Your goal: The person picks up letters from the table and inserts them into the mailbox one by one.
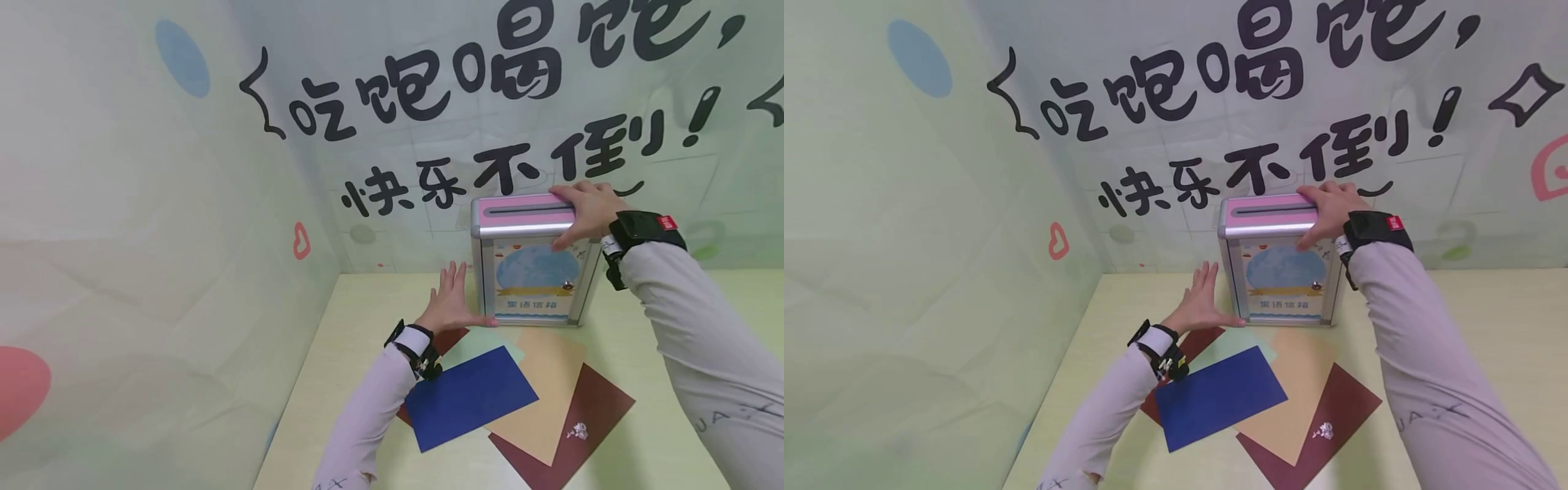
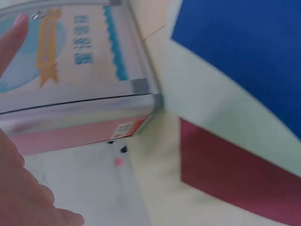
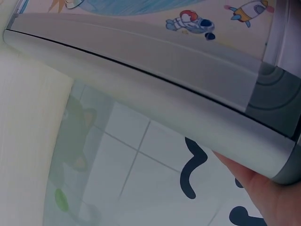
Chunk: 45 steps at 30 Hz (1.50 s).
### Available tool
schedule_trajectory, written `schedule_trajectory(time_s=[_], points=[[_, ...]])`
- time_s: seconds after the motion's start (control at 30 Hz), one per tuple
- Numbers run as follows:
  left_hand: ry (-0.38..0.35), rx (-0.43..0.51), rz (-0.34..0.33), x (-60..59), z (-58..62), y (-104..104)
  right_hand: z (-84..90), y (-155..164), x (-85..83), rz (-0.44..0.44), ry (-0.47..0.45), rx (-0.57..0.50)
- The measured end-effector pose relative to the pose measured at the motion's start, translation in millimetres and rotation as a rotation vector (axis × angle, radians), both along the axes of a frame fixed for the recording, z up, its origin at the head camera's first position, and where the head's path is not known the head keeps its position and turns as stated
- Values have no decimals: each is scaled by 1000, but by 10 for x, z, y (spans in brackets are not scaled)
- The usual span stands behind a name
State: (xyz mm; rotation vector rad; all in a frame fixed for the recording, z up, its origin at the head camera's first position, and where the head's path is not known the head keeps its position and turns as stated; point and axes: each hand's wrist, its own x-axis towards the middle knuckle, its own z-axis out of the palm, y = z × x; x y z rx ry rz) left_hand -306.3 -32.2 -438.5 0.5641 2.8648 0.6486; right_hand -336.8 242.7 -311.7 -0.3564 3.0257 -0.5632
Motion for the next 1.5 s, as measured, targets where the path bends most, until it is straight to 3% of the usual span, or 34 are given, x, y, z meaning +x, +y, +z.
schedule_trajectory(time_s=[0.2,0.5,0.83,1.2,1.5], points=[[-35,-81,-24,188,-290,-90,-15,-2,-3,4,0,0],[-49,-186,-61,389,-627,-132,11,-10,16,-4,5,3],[-112,-215,-31,544,-860,-116,-31,0,-10,-2,5,3],[-86,-397,-31,625,-956,-58,-15,-5,11,3,16,1],[-78,-418,-35,583,-883,-36,-18,8,25,-3,8,1]])
